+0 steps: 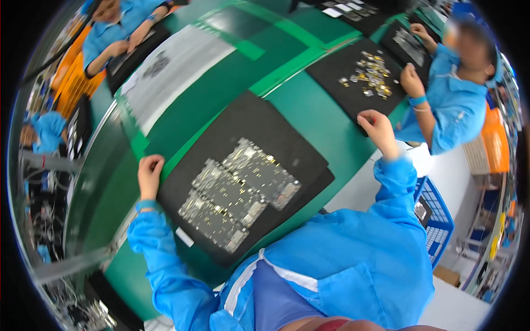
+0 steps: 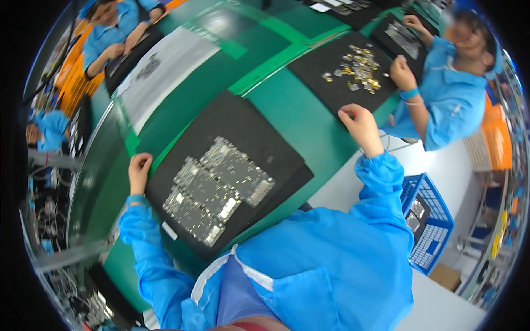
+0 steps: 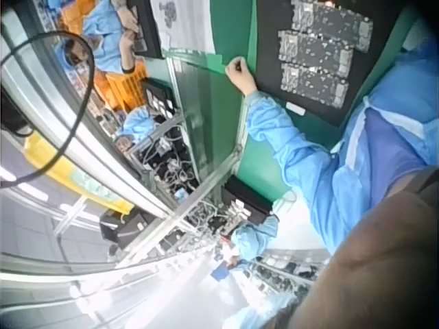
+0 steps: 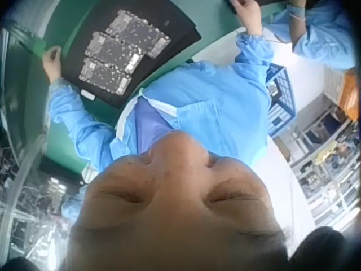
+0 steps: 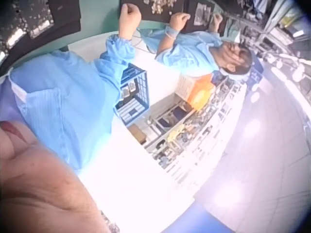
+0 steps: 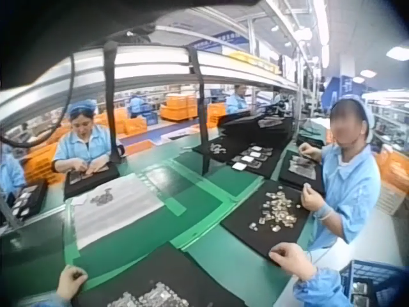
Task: The person assembles electronic components onto circuit boards by hand, taking components from containers and attaching them to the boards on a production line. A hand tool is used to secure the components.
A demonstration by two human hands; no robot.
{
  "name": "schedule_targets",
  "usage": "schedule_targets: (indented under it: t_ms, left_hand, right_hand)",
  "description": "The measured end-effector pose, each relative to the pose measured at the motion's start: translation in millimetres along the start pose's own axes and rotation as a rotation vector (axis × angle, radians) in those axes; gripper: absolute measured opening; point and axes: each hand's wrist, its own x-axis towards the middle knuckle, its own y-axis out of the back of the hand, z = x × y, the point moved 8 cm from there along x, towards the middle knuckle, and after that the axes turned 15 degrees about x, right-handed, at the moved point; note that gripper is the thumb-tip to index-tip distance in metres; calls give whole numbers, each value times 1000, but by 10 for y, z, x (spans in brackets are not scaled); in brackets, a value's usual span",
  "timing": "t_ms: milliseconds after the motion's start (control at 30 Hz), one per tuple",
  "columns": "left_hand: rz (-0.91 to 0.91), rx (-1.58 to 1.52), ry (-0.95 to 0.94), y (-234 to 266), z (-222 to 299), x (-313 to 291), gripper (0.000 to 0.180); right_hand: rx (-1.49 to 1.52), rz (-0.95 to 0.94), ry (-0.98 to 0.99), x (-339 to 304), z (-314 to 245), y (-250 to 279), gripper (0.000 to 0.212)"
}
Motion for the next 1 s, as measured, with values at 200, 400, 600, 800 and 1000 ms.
schedule_targets:
  t_ms: [200,400,600,800,1000]
  left_hand:
    - [36,-55,51,7,-83,26,8]
    - [-5,-98,163,14,-25,25,11]
    - [173,-106,186,429,-173,-253,12]
    - [55,-430,382,828,598,-937,12]
    - [-186,-762,485,318,1237,-1503,19]
  right_hand:
    - [-158,236,0,492,429,457,17]
    - [-261,158,192,926,-32,226,17]
    - [-480,73,12,1122,-25,-131,21]
    - [-625,103,197,1057,-89,-229,23]
    - [-581,63,346,1236,184,-31,24]
